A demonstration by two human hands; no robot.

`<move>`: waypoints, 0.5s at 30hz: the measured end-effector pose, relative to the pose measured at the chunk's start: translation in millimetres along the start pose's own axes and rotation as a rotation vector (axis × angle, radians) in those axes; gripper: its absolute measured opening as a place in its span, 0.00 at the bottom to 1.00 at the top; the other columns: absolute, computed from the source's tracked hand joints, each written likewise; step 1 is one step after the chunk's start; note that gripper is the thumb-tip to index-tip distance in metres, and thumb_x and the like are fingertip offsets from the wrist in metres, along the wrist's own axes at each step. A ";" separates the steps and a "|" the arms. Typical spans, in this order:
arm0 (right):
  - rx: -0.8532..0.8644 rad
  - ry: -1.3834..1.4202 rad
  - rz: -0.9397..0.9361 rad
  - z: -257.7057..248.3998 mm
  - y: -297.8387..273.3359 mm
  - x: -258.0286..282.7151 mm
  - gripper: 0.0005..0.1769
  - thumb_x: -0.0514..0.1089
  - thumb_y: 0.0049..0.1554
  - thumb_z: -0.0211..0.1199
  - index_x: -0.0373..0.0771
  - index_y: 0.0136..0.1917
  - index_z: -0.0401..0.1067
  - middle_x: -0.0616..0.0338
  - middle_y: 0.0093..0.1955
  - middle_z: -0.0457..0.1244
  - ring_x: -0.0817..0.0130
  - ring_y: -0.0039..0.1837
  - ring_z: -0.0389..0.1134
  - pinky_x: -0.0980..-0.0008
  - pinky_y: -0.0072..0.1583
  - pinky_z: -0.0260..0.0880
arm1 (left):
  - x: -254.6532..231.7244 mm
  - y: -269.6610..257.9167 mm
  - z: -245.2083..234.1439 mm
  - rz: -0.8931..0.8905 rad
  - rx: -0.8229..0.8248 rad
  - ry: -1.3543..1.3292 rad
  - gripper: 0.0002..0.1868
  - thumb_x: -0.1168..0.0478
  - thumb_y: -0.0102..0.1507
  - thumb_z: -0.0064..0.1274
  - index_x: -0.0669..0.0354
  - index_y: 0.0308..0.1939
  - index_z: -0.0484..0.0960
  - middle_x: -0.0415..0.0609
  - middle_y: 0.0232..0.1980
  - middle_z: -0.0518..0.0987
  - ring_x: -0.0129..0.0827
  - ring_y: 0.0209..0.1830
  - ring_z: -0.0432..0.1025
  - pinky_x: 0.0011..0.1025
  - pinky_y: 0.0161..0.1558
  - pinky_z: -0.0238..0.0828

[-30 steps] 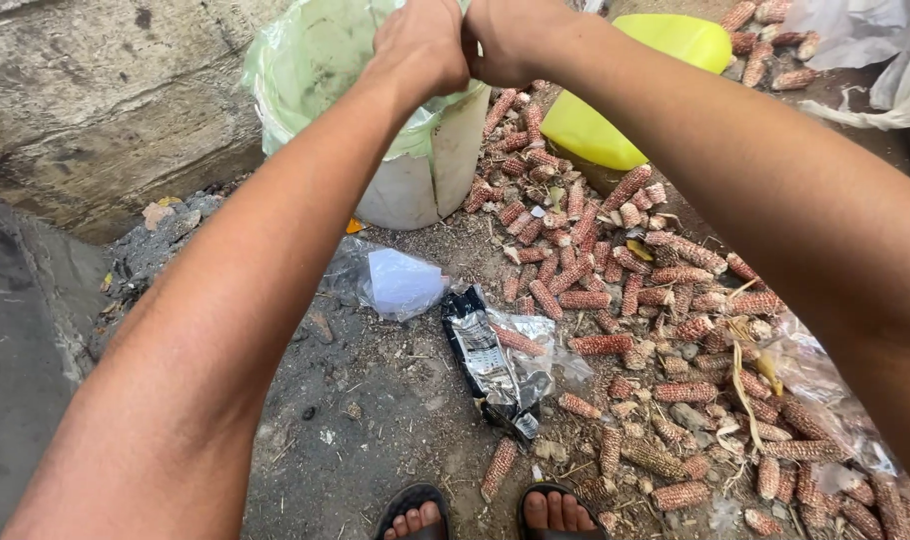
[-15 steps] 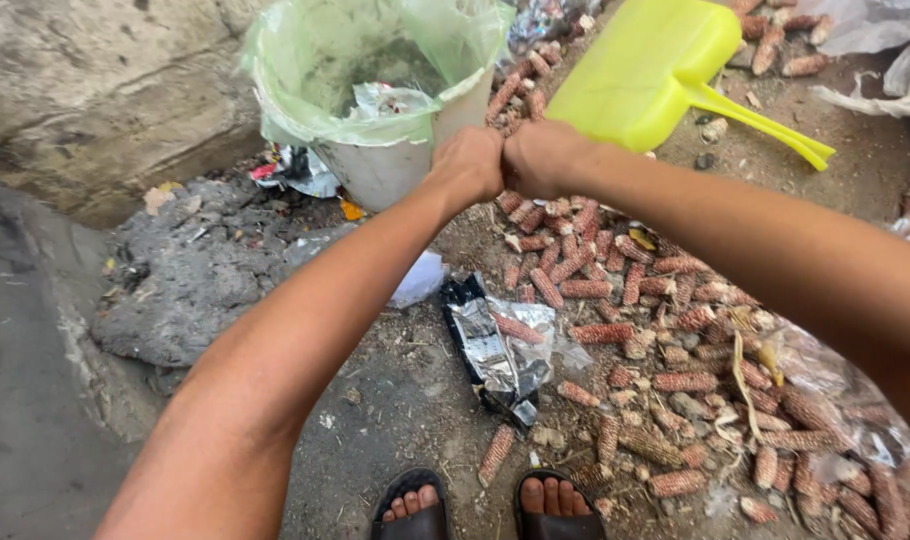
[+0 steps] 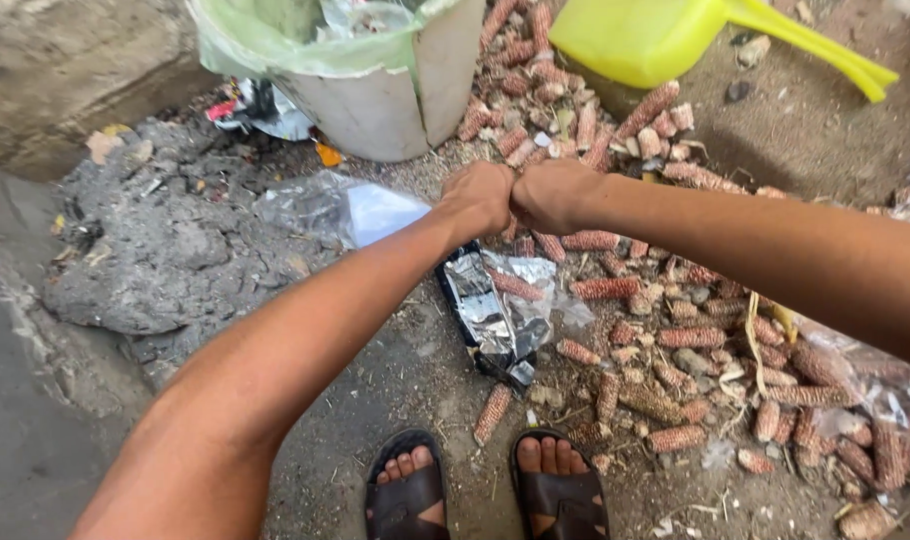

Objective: Picking up corn cobs and food wrappers from a dirty floor and putting them into a bucket.

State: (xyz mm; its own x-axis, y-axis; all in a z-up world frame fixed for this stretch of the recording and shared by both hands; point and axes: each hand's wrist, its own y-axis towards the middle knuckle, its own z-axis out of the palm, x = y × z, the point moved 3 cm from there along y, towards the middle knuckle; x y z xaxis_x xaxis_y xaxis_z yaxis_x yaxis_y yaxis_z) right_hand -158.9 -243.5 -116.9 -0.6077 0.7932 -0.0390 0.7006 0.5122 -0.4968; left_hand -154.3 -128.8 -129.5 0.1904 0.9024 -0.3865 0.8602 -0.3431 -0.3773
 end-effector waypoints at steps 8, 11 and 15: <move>0.197 -0.013 0.021 35.4 -17.1 7.4 0.19 0.51 0.66 0.51 0.42 0.44 0.79 0.54 0.39 0.68 0.60 0.41 0.73 0.57 0.50 0.75 | -10.6 -8.5 35.0 -0.019 0.122 -0.013 0.15 0.71 0.57 0.57 0.56 0.48 0.85 0.55 0.50 0.83 0.42 0.52 0.78 0.34 0.56 0.76; 0.295 -0.001 0.036 43.3 -26.0 12.1 0.18 0.51 0.67 0.49 0.44 0.45 0.77 0.57 0.36 0.66 0.67 0.38 0.70 0.61 0.44 0.76 | -4.9 -13.7 50.2 -0.039 0.176 -0.071 0.16 0.77 0.58 0.51 0.57 0.44 0.84 0.51 0.48 0.82 0.37 0.50 0.78 0.31 0.54 0.77; 0.413 0.004 0.081 56.4 -42.7 7.5 0.17 0.54 0.66 0.53 0.44 0.46 0.78 0.60 0.38 0.65 0.71 0.39 0.66 0.64 0.42 0.72 | -9.9 -23.5 54.8 -0.008 0.239 -0.075 0.16 0.79 0.57 0.50 0.58 0.43 0.80 0.49 0.45 0.79 0.35 0.47 0.77 0.31 0.52 0.79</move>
State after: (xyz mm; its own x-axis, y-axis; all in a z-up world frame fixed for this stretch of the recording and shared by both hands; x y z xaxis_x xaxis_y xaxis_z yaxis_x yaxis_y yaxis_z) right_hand -214.4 -278.0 -144.9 -0.5548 0.8272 -0.0891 0.5364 0.2737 -0.7984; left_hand -202.3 -143.9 -162.9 0.1403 0.8866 -0.4407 0.7235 -0.3957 -0.5657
